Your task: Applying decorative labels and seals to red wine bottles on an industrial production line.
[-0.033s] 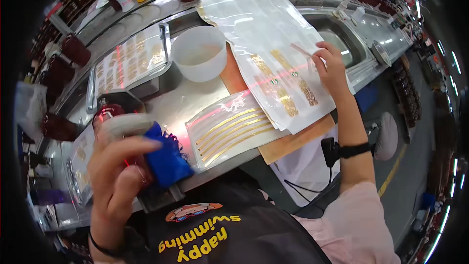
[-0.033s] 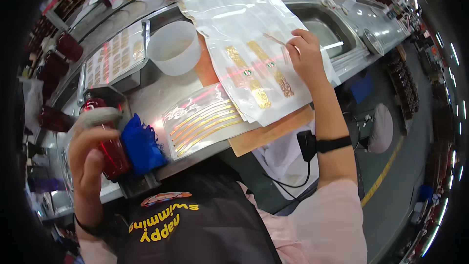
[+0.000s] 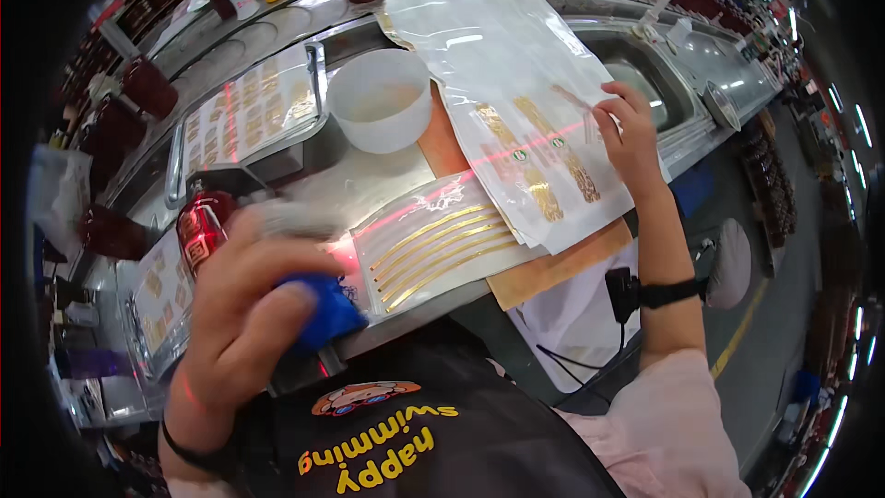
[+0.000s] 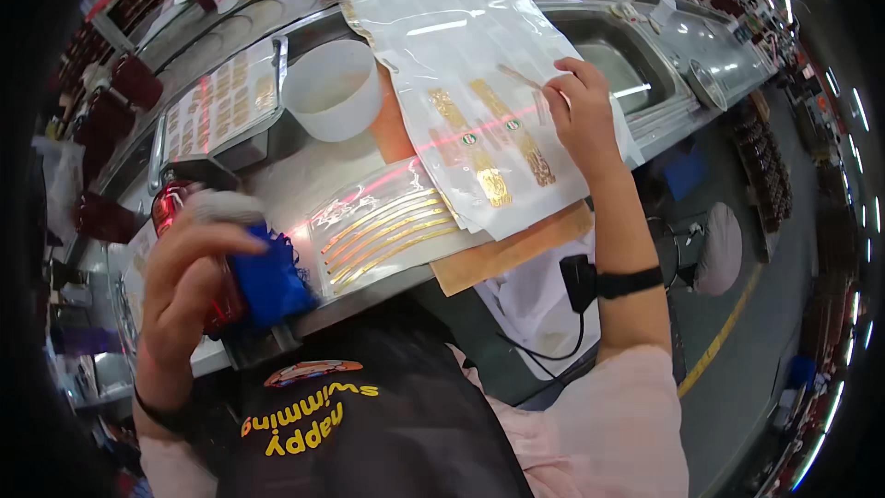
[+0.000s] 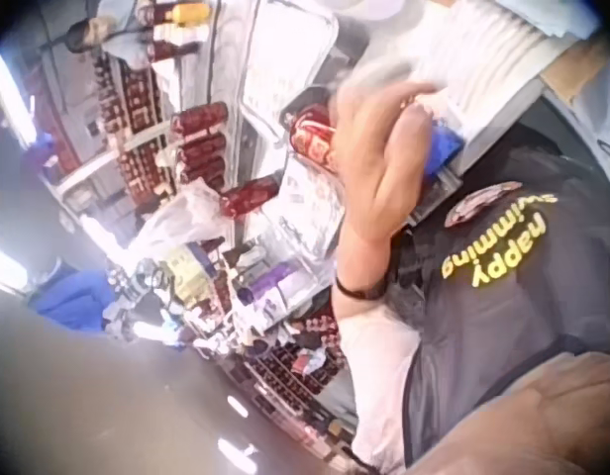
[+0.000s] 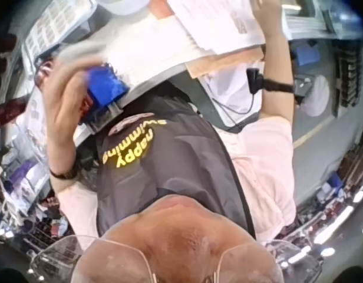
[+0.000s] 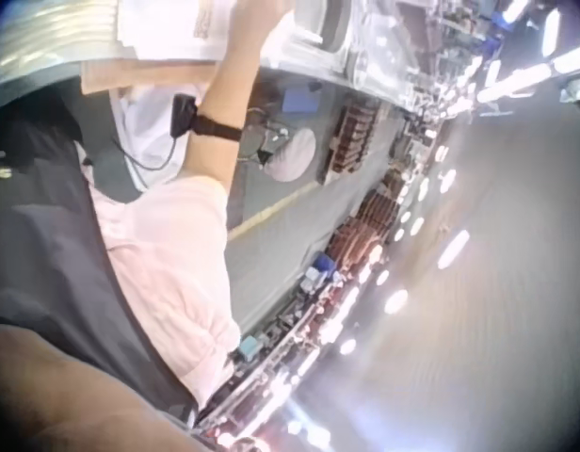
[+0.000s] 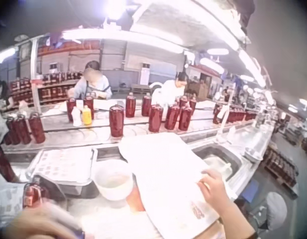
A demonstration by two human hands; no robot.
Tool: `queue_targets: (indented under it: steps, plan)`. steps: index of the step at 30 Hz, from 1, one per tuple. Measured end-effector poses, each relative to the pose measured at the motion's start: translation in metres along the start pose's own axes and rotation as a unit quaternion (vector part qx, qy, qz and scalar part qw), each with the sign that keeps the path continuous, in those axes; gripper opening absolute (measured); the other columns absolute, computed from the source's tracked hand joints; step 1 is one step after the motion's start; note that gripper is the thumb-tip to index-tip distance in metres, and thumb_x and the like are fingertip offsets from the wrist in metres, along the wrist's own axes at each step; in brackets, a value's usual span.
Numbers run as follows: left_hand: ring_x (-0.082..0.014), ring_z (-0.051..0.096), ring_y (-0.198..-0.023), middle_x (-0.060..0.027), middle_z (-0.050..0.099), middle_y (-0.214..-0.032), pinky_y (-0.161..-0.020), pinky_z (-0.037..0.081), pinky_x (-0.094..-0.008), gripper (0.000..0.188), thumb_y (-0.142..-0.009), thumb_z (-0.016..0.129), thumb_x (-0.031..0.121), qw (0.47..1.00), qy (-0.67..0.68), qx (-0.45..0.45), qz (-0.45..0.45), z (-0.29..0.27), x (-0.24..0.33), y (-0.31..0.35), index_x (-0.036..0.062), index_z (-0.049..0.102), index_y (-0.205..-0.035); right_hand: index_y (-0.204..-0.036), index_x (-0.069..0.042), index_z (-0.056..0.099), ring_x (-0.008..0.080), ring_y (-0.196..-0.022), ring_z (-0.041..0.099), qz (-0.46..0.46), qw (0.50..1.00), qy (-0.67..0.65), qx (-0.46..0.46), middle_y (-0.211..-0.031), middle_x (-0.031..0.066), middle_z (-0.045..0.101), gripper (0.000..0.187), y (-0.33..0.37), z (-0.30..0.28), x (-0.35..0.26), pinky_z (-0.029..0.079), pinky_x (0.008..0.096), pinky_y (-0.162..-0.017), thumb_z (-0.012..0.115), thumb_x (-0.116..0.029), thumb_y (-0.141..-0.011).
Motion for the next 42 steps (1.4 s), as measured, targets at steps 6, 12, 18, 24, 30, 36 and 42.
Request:
queue_targets:
  steps: [6, 12, 18, 24, 30, 36, 42]
  plan:
    - [-0.0158, 0.056, -0.095, -0.0084, 0.062, -0.105, -0.089, 0.042, -0.0327, 0.042, -0.093, 0.053, 0.041, 0.868, 0.454, -0.047, -0.197, 0.107, 0.026, -0.143, 0.0023, 0.065, -0.103, -0.080, -0.001, 0.062, 0.0363, -0.112, 0.051, -0.098, 0.992, 0.000, 0.079, -0.115, 0.0147, 0.057, 0.015, 0.009, -0.036, -0.085, 0.043, 0.0426, -0.091, 0.070, 0.004, -0.069]
    - [-0.0128, 0.055, -0.088, -0.0034, 0.062, -0.099, -0.079, 0.044, -0.0305, 0.023, -0.091, 0.060, 0.027, 0.903, 0.417, -0.041, -0.098, 0.112, 0.043, -0.171, 0.0036, 0.062, -0.092, -0.086, -0.002, 0.064, 0.0408, -0.112, 0.052, -0.139, 0.986, -0.058, 0.068, -0.118, 0.0159, 0.058, 0.023, 0.023, -0.047, -0.132, 0.045, 0.0454, -0.092, 0.073, 0.002, -0.066]
    - [-0.0267, 0.052, -0.088, -0.0110, 0.055, -0.082, -0.078, 0.042, -0.0377, 0.013, -0.085, 0.064, 0.016, 0.954, -0.086, 0.136, 0.253, 0.054, 0.089, -0.165, 0.0031, 0.062, -0.082, -0.121, 0.000, 0.060, 0.0277, -0.121, 0.049, -0.017, 0.952, -0.305, -0.015, -0.131, 0.0170, 0.050, 0.047, -0.008, -0.045, -0.099, 0.039, 0.0354, -0.100, 0.055, -0.039, -0.096]
    - [-0.0135, 0.057, -0.089, -0.0066, 0.061, -0.090, -0.080, 0.046, -0.0277, 0.018, -0.092, 0.060, 0.015, 0.972, -0.024, 0.155, 0.177, -0.005, 0.078, -0.164, -0.0021, 0.064, -0.091, -0.093, -0.001, 0.063, 0.0159, -0.112, 0.049, 0.077, 0.830, -0.501, -0.234, -0.126, 0.0091, 0.052, 0.015, -0.016, -0.004, -0.091, 0.039, 0.0290, -0.095, 0.067, -0.015, -0.088]
    - [-0.0076, 0.054, -0.082, 0.0003, 0.061, -0.085, -0.078, 0.042, -0.0234, 0.026, -0.092, 0.061, 0.025, 0.976, -0.005, 0.200, 0.086, -0.048, 0.023, -0.182, -0.0007, 0.065, -0.095, -0.089, -0.004, 0.062, 0.0066, -0.072, 0.051, 0.244, 0.776, -0.558, -0.162, -0.091, 0.0001, 0.059, 0.019, -0.057, 0.010, -0.062, 0.044, 0.0217, -0.063, 0.065, -0.023, -0.091]
    - [-0.0142, 0.057, -0.074, -0.0078, 0.064, -0.080, -0.068, 0.046, -0.0305, 0.038, -0.083, 0.065, 0.035, 0.954, -0.021, 0.299, -0.012, -0.092, -0.040, -0.215, -0.0027, 0.067, -0.090, -0.084, -0.010, 0.059, 0.0093, -0.068, 0.052, 0.256, 0.874, -0.374, -0.174, -0.085, 0.0021, 0.058, 0.027, -0.169, 0.083, -0.015, 0.045, 0.0245, -0.060, 0.058, -0.035, -0.092]
    - [-0.0074, 0.051, -0.083, 0.0010, 0.059, -0.086, -0.076, 0.040, -0.0239, 0.027, -0.089, 0.061, 0.030, 0.956, 0.052, 0.280, -0.063, -0.118, -0.085, -0.141, 0.0024, 0.065, -0.091, -0.108, -0.007, 0.070, 0.0339, -0.117, 0.054, 0.129, 0.897, 0.257, -0.336, -0.119, 0.0150, 0.063, 0.037, -0.163, 0.197, 0.062, 0.045, 0.0496, -0.095, 0.053, -0.031, -0.086]
Point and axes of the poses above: each hand's wrist, its own y-axis away from the middle knuckle, its own z-axis out of the palm, x = y × z, the point moved 5 cm from there along -y, towards the middle knuckle
